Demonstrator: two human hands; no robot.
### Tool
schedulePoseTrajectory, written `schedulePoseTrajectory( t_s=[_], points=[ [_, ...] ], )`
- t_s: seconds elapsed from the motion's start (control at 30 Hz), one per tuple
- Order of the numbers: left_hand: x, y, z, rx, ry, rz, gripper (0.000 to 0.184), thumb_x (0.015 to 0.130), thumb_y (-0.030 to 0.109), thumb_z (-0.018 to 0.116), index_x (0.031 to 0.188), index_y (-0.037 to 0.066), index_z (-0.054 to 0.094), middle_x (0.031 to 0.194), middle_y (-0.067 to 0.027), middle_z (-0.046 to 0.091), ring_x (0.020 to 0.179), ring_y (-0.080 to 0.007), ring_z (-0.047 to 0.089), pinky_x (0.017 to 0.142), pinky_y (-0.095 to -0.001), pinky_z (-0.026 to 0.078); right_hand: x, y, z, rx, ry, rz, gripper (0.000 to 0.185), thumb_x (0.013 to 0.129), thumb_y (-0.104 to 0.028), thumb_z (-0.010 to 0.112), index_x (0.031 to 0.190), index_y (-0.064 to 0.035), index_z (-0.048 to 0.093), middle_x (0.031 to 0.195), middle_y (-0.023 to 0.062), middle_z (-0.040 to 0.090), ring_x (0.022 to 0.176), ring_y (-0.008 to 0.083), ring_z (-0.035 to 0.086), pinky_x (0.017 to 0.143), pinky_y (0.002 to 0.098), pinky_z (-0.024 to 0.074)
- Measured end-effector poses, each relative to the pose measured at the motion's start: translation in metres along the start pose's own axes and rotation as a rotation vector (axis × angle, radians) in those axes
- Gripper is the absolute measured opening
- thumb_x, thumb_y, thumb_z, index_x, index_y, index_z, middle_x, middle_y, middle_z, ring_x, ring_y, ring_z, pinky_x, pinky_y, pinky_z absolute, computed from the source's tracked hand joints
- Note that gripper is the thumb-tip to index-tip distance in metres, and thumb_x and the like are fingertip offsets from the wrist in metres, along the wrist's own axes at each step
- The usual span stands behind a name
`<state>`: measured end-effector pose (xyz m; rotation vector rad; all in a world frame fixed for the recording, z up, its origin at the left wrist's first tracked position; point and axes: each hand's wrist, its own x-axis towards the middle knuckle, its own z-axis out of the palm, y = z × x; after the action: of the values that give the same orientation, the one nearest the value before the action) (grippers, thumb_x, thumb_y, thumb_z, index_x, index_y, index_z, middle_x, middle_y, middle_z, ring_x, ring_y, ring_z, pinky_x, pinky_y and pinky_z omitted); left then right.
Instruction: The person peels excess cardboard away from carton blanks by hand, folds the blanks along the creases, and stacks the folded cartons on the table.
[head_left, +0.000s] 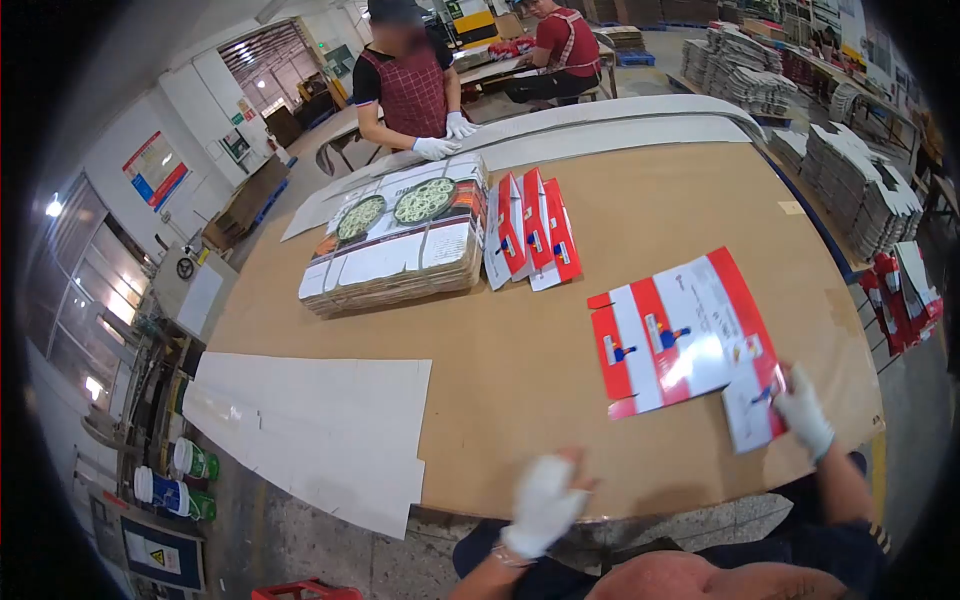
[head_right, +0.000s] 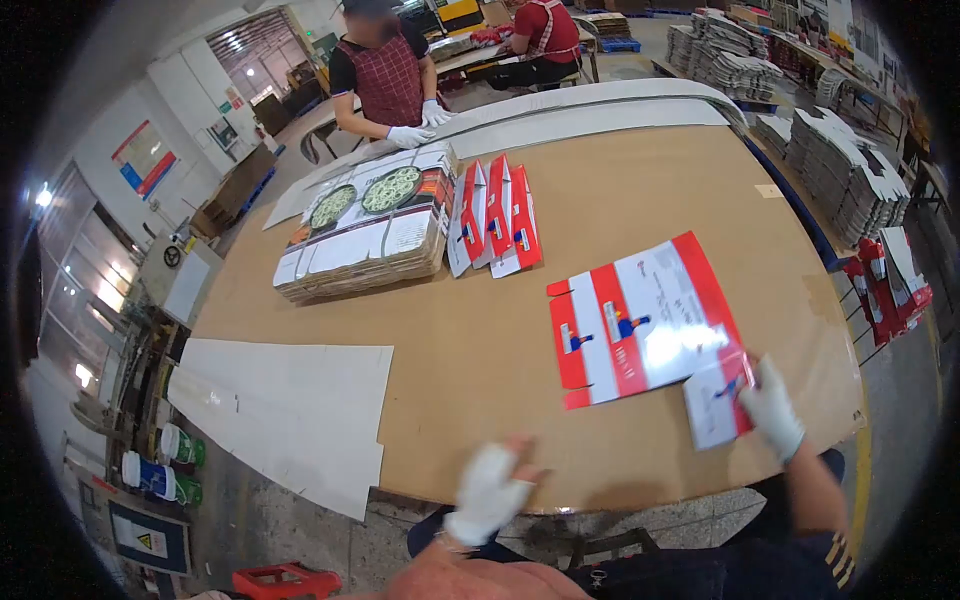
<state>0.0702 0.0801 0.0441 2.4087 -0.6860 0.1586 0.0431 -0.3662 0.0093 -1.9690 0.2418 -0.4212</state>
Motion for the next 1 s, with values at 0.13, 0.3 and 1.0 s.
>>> schedulePoseTrajectory(
  t_s=[0.13, 0.3, 1.0],
  points=[
    [-0.071, -0.111, -0.096, 0.497, 0.178, -0.218, 0.073, 0.075, 0.037, 0.083, 0.13, -0.003, 0.055, 0.126, -0.028, 0.057, 0.118, -0.0459, 0.052, 0.101, -0.0532, 0.042, 0.147, -0.032, -0.001, -0.241, -0.226, 0.139, 0.039, 0.084, -0.006, 0.058, 0.122, 0.004, 0.057, 0.082, 0.0033, 0.064, 0.068, 0.0134, 0.06, 0.061, 0.0322, 0.0515],
    [-0.126, -0.128, -0.131, 0.703, -0.294, -0.876, 0.101, 0.07, 0.041, 0.083, 0.149, 0.0, 0.035, 0.153, -0.0312, 0.029, 0.142, -0.0492, 0.028, 0.109, -0.0566, 0.035, 0.343, 0.016, 0.163, -0.392, -0.174, -0.065, 0.033, 0.084, -0.013, 0.059, 0.111, 0.005, 0.064, 0.093, 0.0215, 0.072, 0.083, 0.0285, 0.071, 0.072, 0.0415, 0.0555],
    [-0.104, -0.054, -0.181, 0.843, 0.441, -0.093, 0.009, 0.08, 0.005, 0.065, 0.088, 0.01, 0.066, 0.081, -0.0092, 0.065, 0.074, -0.0281, 0.063, 0.062, -0.0404, 0.05, 0.066, -0.006, 0.012, 1.046, -0.626, 0.469, 0.027, 0.1, -0.036, 0.055, 0.11, -0.0107, 0.059, 0.092, 0.0098, 0.06, 0.086, 0.026, 0.063, 0.076, 0.0441, 0.0561]
  ],
)
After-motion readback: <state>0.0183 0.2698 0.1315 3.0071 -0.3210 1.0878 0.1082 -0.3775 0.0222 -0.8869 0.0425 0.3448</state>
